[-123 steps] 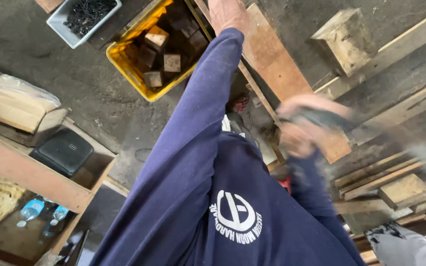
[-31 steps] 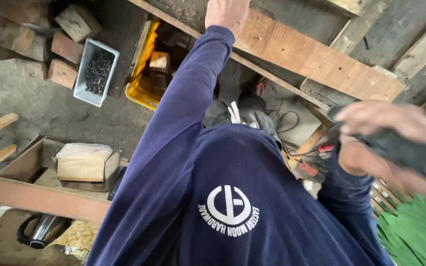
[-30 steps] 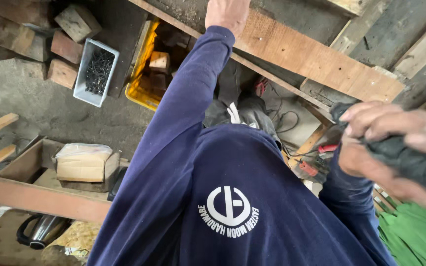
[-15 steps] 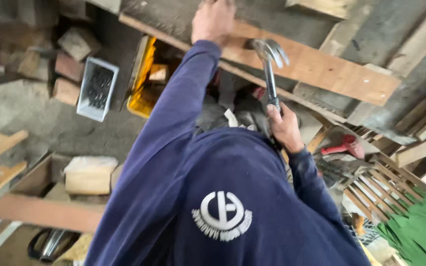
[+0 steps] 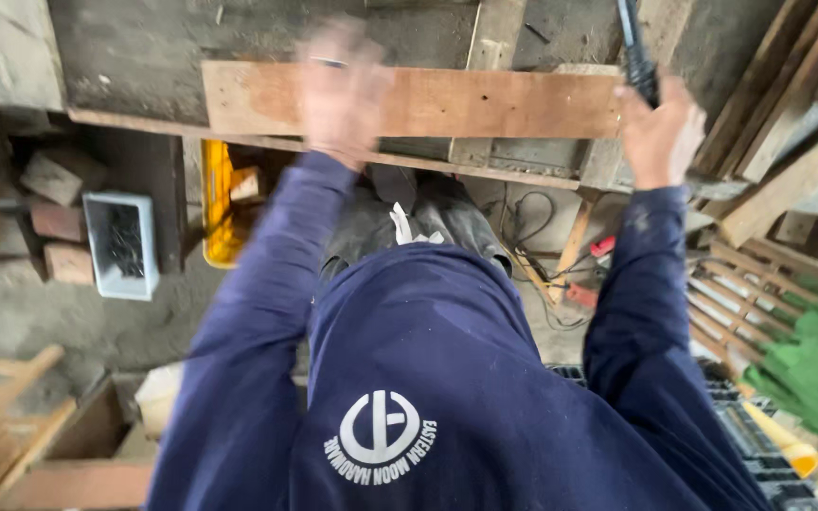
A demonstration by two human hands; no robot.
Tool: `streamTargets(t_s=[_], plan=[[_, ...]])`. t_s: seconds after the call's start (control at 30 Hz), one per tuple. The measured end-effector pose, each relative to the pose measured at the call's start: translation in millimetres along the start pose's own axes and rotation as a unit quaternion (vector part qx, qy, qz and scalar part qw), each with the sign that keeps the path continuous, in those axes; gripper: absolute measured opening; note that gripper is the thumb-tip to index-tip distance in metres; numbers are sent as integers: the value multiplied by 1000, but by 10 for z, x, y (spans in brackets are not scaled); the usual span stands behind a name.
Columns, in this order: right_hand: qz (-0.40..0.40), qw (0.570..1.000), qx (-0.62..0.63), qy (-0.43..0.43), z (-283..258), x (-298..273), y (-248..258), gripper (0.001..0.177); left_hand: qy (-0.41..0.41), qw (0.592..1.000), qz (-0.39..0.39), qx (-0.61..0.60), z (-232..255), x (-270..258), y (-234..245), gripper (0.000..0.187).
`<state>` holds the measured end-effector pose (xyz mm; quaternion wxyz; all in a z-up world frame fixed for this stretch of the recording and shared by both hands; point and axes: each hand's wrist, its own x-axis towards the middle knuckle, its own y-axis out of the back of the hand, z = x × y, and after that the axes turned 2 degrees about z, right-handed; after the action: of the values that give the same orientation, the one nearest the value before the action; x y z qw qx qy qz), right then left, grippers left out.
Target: The person hammers nails into a wooden plank using a hammer. They repeatedly pick up nails, position them on the wood, and strike them to secure the plank to a workbench. The person also adjusts the plank's position and handles smaller wooden blocks during the process.
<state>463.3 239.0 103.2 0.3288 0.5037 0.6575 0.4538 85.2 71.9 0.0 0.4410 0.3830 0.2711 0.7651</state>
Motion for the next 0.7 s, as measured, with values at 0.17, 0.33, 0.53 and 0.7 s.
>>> streamTargets(t_s=[0.17, 0.33, 0.53, 0.7], plan=[[-25, 989, -105, 106, 839, 499, -147, 39, 4, 999, -47, -9, 1104, 22, -394, 22], [-24, 993, -71, 90, 1268, 539, -352, 37, 54, 977, -200, -57, 1306, 474, -1071, 15], [29, 972, 212, -95, 831, 186, -480, 27, -156, 911, -377, 56, 1247, 1371, -2548, 12], [48, 980, 186, 55, 108, -116, -348, 19, -236, 835, -486, 105, 1204, 1498, -2875, 15]])
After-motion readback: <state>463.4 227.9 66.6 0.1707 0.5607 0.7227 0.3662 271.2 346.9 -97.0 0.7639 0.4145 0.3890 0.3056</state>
